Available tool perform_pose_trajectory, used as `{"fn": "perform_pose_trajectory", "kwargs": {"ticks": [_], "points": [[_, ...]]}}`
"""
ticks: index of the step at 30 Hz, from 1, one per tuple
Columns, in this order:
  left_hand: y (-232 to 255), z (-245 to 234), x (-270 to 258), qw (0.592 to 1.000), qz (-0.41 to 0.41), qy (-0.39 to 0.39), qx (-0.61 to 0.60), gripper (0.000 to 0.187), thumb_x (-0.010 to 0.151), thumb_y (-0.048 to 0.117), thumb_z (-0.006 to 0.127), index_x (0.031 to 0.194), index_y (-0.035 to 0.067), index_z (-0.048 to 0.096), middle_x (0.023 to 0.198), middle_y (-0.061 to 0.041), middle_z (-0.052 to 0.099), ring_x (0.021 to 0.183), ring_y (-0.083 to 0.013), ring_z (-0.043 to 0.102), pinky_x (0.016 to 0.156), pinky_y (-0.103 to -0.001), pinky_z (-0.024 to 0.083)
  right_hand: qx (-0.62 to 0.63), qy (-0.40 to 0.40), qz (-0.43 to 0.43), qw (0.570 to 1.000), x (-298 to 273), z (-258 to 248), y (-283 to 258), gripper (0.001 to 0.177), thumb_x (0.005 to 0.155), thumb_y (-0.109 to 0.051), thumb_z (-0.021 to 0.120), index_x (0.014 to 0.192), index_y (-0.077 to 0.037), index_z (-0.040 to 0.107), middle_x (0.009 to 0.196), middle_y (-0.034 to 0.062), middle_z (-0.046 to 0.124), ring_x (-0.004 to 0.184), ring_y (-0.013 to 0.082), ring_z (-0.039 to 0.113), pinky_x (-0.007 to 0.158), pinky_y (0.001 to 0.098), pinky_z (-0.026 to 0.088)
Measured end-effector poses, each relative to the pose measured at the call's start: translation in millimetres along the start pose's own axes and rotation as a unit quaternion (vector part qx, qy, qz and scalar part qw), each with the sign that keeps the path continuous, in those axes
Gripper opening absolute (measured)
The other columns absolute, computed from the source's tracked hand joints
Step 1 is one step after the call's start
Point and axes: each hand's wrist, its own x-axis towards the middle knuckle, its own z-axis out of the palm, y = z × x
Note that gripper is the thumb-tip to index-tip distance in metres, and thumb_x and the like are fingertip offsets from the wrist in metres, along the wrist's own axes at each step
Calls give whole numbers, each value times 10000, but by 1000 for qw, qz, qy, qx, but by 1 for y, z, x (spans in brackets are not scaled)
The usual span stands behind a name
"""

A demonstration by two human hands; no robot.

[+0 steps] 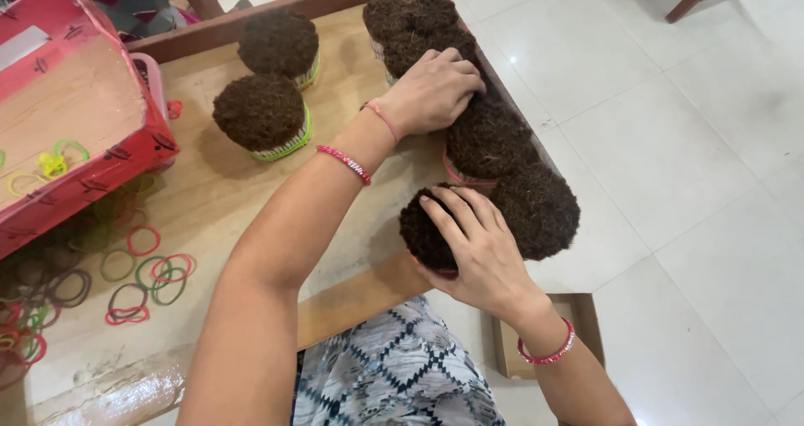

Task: The person picks up a bundle of bristles and inserts it into a small round base, then picks up a rubber band and stretches it around the bristles to secure them.

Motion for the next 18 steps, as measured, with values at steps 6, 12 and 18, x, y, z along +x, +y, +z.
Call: {"fn": "perform_pose_trajectory", "kwargs": {"ticks": [6,12,18], "points": [[18,-26,-78,997,-61,44,23,200,970,201,613,1080,89,738,1104,-66,681,1081,-308,569,909,-446,461,-13,2,-11,1000,-4,-3,-2,731,778,-326,828,1378,-21,544,1403,173,544,1326,382,474,1113,504,403],[78,-71,-166,990,-124,59,-30,194,968,205,630,1091,91,727,1135,-54,674,1083,-294,574,911,-438,467,-3,21,-9,1000,-6,7,-5,725,787,-303,855,1377,-29,536,1440,203,512,1364,401,453,1140,502,408],[64,-98,-228,951,-227,199,71,191,1024,238,683,1140,94,730,1205,-81,660,1171,-322,555,984,-455,455,-22,19,16,999,32,41,3,765,694,-200,880,1366,-23,559,1427,210,481,1353,440,428,1142,514,404]]}}
